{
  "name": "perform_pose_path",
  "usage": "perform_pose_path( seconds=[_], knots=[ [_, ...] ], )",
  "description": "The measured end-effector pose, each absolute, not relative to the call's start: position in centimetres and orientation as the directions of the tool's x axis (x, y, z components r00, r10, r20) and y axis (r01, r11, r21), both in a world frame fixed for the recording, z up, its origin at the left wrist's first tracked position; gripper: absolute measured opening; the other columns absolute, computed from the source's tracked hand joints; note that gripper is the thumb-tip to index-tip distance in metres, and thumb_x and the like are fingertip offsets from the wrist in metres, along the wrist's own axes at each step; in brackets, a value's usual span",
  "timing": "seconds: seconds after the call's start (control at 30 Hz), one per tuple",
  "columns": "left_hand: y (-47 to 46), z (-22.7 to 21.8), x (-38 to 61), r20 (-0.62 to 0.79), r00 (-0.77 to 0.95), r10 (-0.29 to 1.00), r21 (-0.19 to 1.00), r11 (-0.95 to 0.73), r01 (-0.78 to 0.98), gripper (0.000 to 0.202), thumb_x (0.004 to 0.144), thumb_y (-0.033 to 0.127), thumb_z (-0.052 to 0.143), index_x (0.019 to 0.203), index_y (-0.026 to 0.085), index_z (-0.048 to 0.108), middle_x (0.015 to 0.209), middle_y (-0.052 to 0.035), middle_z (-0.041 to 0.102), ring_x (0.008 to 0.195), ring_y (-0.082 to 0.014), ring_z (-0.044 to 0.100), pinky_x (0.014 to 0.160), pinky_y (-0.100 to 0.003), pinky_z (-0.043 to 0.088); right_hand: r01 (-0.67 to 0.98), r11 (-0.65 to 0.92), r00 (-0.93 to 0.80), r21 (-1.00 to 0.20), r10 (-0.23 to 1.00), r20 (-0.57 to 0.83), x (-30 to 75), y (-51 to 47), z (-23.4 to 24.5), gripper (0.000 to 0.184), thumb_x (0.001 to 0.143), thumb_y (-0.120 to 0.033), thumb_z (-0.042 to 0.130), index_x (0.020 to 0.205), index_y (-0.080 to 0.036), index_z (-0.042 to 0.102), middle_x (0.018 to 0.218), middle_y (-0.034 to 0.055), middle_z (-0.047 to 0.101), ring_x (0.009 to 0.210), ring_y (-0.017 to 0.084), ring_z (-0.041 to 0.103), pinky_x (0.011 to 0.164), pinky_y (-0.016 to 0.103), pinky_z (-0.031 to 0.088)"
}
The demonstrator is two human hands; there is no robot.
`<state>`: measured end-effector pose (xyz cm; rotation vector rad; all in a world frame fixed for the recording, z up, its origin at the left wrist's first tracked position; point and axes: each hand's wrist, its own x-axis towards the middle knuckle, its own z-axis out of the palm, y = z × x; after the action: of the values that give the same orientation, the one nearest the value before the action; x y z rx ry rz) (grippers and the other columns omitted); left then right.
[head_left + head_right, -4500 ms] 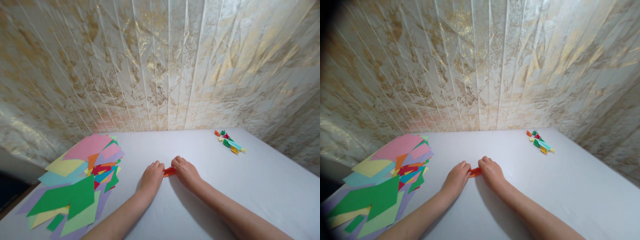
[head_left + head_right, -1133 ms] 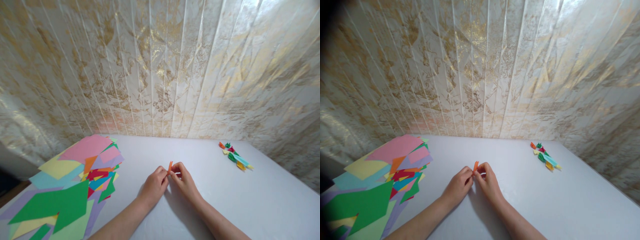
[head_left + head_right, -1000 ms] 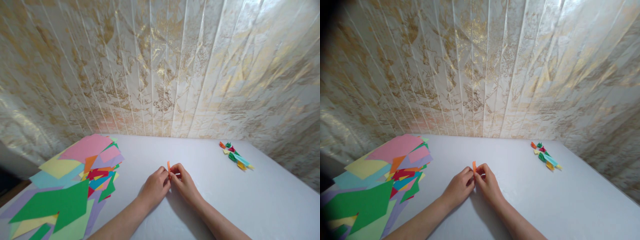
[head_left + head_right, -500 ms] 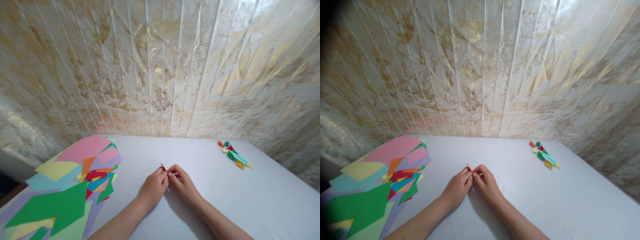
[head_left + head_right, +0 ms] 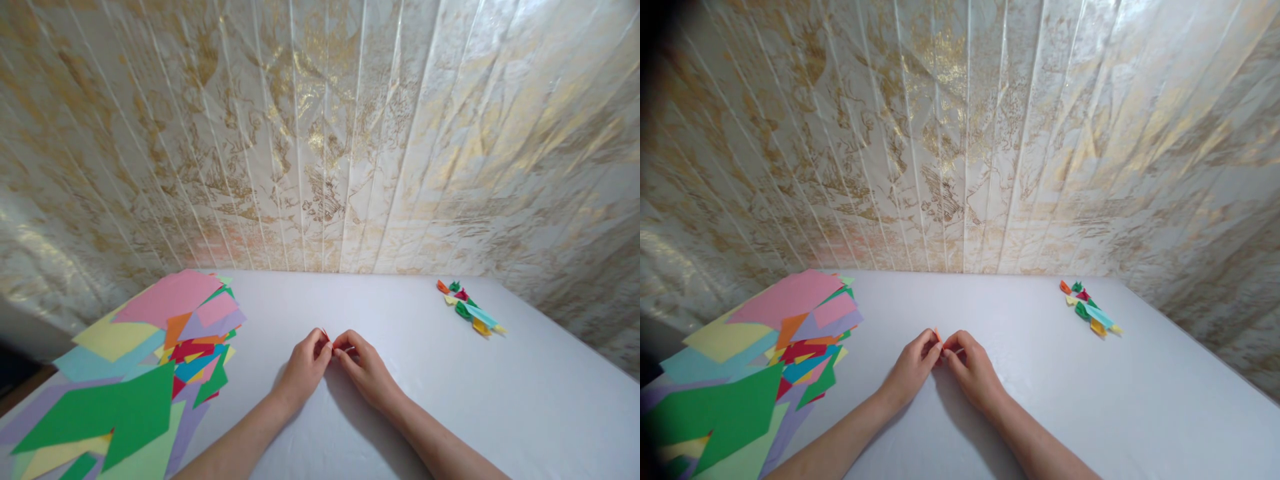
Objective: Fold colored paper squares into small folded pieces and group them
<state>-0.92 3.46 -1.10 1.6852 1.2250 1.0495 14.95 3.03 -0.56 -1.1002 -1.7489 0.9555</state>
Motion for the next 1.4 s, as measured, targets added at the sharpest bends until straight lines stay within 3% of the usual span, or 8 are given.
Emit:
perform_pose_path(
  seconds=[0.53,0.8,1.03,1.4],
  knots=[
    [3.56,-1.01,-0.86,0.150,0.184,0.971,0.922,-0.205,0.327,0.005,0.083,0.023,0.048,0.081,0.021,0.052,0.080,-0.0012,0.065,0.077,-0.0180,0.062,0.073,-0.028,0.047,0.337,0.408,-0.315,-0.848,0.898,0.307,15.00,2.82,-0.93,0.022,0.087,-0.013,0.052,0.105,-0.022,0.060,0.098,0.0027,0.066,0.090,0.017,0.063,0.082,0.029,0.049],
    [3.69,-1.10,-0.85,0.113,0.166,0.980,0.986,-0.131,0.102,0.007,0.085,0.028,0.049,0.083,0.022,0.046,0.078,0.0000,0.061,0.075,-0.0184,0.064,0.070,-0.030,0.050,0.459,0.516,-0.348,-0.724,0.854,0.388,14.92,2.71,-1.53,0.022,0.086,-0.008,0.048,0.098,-0.024,0.057,0.096,0.0023,0.060,0.087,0.016,0.058,0.079,0.029,0.048],
    [3.54,-0.75,-0.94,0.099,0.197,0.975,0.994,-0.106,0.025,0.009,0.084,0.029,0.053,0.084,0.022,0.048,0.078,0.0008,0.062,0.075,-0.0168,0.063,0.068,-0.027,0.049,0.403,0.468,-0.314,-0.786,0.878,0.362,14.79,2.60,-1.25,0.019,0.087,-0.012,0.051,0.100,-0.023,0.058,0.096,0.0022,0.063,0.088,0.017,0.061,0.080,0.030,0.049],
    [3.87,-1.41,-0.99,0.109,0.168,0.980,0.985,-0.129,0.116,0.007,0.081,0.020,0.048,0.082,0.023,0.042,0.077,0.0010,0.063,0.073,-0.0172,0.063,0.069,-0.028,0.049,0.414,0.485,-0.329,-0.770,0.869,0.370,14.76,2.60,-1.17,0.016,0.091,-0.011,0.046,0.097,-0.023,0.055,0.095,0.0021,0.057,0.087,0.016,0.058,0.080,0.030,0.048]
  ],
)
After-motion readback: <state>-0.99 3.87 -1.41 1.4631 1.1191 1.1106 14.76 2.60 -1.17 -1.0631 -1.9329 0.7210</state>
